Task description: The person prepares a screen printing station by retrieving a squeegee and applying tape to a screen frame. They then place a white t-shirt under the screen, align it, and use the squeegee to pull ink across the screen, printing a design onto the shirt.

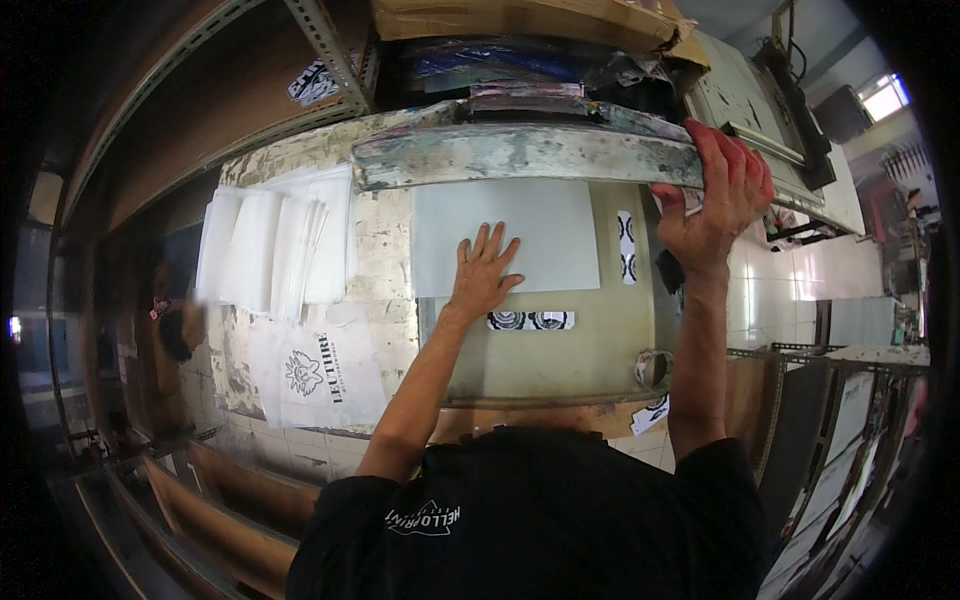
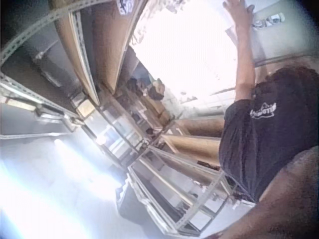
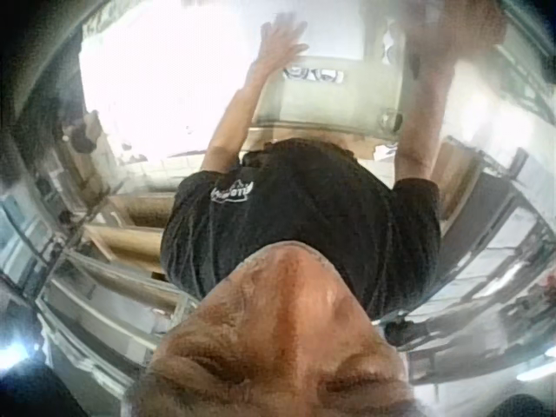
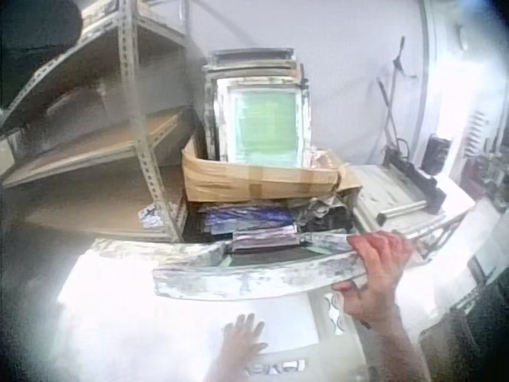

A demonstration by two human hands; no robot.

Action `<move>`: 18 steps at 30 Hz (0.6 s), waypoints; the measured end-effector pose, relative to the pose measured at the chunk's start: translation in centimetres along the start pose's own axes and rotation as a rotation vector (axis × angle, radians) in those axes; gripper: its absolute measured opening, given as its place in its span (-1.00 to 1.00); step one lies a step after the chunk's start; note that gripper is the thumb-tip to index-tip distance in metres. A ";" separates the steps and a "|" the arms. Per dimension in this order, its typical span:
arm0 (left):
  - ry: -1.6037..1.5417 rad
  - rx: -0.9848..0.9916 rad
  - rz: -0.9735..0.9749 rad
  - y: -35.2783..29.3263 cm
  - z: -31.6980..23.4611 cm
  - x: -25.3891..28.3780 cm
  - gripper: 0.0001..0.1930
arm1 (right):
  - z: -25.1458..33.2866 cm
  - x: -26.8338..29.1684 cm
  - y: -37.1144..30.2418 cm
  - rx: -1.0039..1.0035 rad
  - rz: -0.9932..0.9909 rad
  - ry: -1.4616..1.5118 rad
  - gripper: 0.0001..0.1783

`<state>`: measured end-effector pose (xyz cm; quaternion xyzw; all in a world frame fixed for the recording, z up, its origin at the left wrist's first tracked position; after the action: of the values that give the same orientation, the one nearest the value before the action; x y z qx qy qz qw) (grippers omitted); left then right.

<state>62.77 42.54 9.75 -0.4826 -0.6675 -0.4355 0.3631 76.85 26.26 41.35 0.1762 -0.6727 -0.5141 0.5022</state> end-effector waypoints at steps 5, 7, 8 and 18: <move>-0.021 -0.068 -0.014 0.8 -3.3 -1.4 -0.36 | -0.1 -0.1 0.0 -0.012 0.001 0.013 -0.29; -0.012 -0.052 -0.007 0.7 -4.0 -1.6 -0.36 | -0.2 -0.2 -0.1 -0.014 -0.004 0.011 -0.29; 0.000 -0.040 0.003 0.6 -4.3 -1.6 -0.37 | -0.2 -0.2 -0.1 -0.010 -0.009 0.008 -0.29; 0.000 -0.040 -0.038 -0.3 -5.8 -1.7 -0.39 | -0.2 -0.2 -0.2 -0.011 -0.013 0.006 -0.30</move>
<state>63.35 36.52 10.26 -0.4770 -0.6676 -0.4556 0.3453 77.06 26.25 41.06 0.1796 -0.6671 -0.5205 0.5018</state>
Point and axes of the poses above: each hand's wrist, its own y-axis towards the middle knuckle, its own x-axis out of the back of the hand, z = x × y, the point moved 8 cm from there along y, towards the middle knuckle, and after that the axes turned 7 degrees about -x, right-handed, at the moved point
